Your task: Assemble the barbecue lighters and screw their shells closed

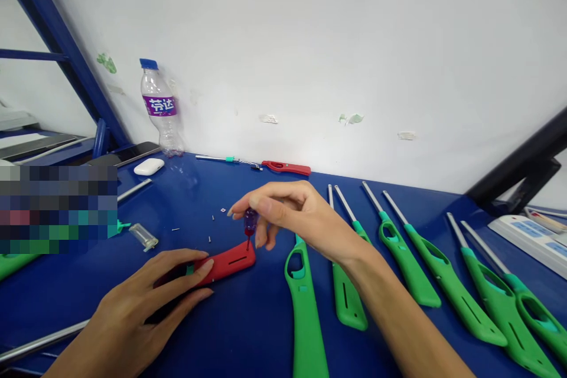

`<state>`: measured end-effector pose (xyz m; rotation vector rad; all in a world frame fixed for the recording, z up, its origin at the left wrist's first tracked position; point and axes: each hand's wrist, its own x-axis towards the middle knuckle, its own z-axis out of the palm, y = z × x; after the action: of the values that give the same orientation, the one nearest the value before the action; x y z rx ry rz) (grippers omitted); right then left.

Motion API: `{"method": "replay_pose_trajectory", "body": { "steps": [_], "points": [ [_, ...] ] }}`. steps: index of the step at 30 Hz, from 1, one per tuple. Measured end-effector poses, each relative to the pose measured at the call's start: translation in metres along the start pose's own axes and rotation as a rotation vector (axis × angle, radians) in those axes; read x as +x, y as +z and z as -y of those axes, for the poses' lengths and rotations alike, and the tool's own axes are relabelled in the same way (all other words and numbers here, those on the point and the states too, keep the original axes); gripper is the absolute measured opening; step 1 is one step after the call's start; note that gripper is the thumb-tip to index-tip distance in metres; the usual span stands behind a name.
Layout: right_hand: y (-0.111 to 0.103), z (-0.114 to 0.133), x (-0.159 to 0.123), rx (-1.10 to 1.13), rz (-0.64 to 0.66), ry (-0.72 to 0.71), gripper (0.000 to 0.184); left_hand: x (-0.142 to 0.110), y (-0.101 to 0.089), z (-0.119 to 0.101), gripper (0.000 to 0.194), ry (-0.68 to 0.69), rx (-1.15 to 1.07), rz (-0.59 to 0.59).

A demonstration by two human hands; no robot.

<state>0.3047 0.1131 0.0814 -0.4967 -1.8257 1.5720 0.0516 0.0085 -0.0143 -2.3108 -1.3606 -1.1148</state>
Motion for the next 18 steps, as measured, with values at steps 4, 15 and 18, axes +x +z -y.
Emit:
{"method": "replay_pose_trajectory", "body": {
  "steps": [4,15,18],
  "points": [
    [-0.0016,0.0012,0.0002,0.010,-0.035,-0.001,0.009,0.0040,-0.0048,-0.0006,0.025,-0.029,-0.043,0.006],
    [0.0009,-0.0011,-0.0010,0.017,-0.052,-0.013,0.013,0.0046,-0.0064,-0.0015,0.028,-0.080,-0.039,0.090],
    [-0.0008,-0.0028,0.0006,0.012,-0.122,-0.028,0.006,0.0054,-0.0077,-0.0017,0.030,-0.084,-0.037,0.107]
  ]
}}
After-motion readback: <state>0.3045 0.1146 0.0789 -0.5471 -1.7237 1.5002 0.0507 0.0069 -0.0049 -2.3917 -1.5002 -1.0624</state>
